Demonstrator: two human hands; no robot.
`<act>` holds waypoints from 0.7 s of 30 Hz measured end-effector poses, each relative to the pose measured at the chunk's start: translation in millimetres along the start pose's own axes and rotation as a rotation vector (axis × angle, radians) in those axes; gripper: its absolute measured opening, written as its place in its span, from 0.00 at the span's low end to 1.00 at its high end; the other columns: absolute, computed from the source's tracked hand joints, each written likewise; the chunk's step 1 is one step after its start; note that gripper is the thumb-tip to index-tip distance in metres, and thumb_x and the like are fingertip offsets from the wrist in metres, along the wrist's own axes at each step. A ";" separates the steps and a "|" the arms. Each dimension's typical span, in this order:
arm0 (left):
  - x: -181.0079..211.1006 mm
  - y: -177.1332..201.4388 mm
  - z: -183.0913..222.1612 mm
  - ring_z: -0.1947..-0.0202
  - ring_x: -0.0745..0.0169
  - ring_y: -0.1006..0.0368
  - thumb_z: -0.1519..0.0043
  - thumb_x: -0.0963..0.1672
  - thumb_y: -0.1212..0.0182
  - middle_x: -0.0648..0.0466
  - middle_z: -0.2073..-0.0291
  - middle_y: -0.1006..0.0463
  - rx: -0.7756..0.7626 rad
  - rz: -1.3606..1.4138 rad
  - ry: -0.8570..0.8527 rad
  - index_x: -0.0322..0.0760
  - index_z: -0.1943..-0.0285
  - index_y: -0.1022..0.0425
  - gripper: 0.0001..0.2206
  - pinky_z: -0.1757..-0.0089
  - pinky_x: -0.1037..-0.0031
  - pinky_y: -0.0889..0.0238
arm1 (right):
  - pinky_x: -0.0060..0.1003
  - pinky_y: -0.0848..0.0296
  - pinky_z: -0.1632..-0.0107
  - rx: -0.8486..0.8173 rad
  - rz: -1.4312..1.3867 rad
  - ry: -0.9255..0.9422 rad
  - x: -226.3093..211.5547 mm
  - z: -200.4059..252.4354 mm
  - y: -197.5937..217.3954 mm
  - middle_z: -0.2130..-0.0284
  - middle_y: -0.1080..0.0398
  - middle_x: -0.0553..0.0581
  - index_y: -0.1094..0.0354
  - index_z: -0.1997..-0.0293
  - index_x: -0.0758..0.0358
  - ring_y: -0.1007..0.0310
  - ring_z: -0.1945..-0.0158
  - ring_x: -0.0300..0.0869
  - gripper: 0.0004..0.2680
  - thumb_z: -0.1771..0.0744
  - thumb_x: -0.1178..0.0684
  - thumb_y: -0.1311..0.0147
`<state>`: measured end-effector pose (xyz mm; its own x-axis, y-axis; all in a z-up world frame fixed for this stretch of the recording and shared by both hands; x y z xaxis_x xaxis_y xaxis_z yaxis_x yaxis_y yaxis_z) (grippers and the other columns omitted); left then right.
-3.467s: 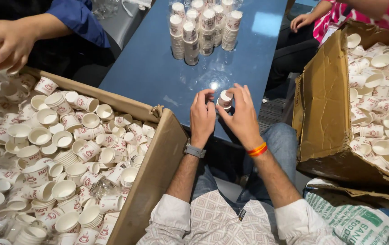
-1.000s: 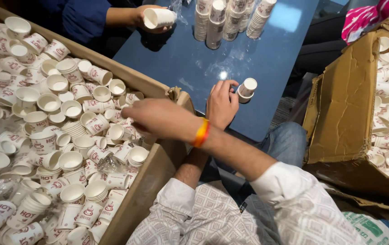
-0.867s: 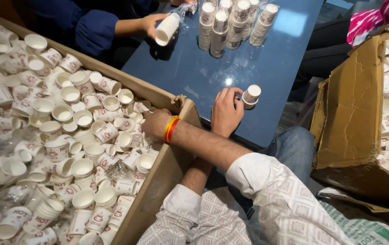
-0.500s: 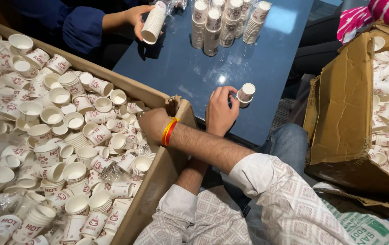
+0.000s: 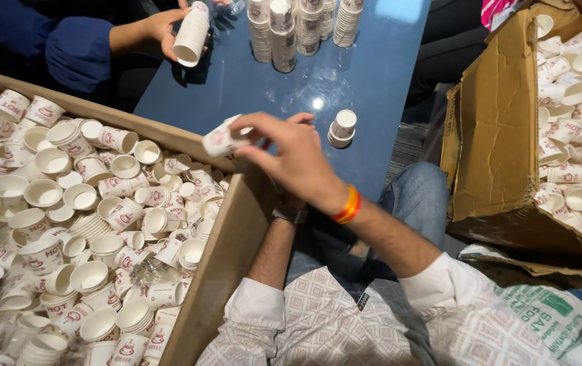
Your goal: The person is stacking small paper cups from a box and placing them into stacks and plastic packaging.
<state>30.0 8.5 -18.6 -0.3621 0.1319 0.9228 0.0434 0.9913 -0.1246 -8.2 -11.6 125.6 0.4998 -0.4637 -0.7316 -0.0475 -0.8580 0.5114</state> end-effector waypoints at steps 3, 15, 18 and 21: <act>-35.7 10.7 -4.2 0.43 0.62 0.27 0.29 0.49 0.53 0.55 0.44 0.25 -0.018 0.501 -0.039 0.32 0.32 0.36 0.21 0.43 0.68 0.33 | 0.30 0.21 0.53 0.125 -0.168 0.003 48.2 28.0 35.4 0.52 0.22 0.55 0.30 0.45 0.62 0.18 0.53 0.38 0.14 0.34 0.58 0.32; -15.7 9.9 -4.3 0.53 0.67 0.22 0.36 0.39 0.31 0.49 0.51 0.20 -0.210 0.327 0.080 0.26 0.36 0.28 0.20 0.53 0.75 0.25 | 0.37 0.20 0.57 0.151 0.168 -0.018 62.1 61.7 72.8 0.60 0.22 0.62 0.34 0.38 0.61 0.18 0.56 0.48 0.17 0.33 0.60 0.36; -15.5 8.9 -6.2 0.56 0.69 0.22 0.37 0.38 0.30 0.49 0.53 0.19 -0.152 0.242 0.087 0.26 0.38 0.26 0.18 0.56 0.76 0.24 | 0.41 0.23 0.57 0.126 0.352 0.011 65.1 64.7 91.3 0.61 0.23 0.64 0.33 0.35 0.61 0.20 0.58 0.52 0.19 0.34 0.61 0.35; 0.7 7.5 -10.2 0.58 0.69 0.21 0.38 0.38 0.31 0.50 0.53 0.19 -0.080 0.258 0.113 0.28 0.40 0.26 0.18 0.58 0.76 0.23 | 0.36 0.21 0.55 0.218 0.401 0.056 82.1 67.4 106.6 0.56 0.21 0.63 0.32 0.37 0.58 0.18 0.57 0.46 0.17 0.33 0.62 0.35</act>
<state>39.5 16.1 -15.2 -0.2238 0.3745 0.8998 0.1953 0.9217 -0.3351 -30.5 -156.0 89.7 0.4509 -0.7611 -0.4663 -0.4243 -0.6424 0.6382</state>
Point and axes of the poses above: each hand's wrist, its own z-axis away from the middle knuckle, its own y-axis out of the back of the hand, x = y × z, the point moved 4 cm from there along -z, towards the middle knuckle
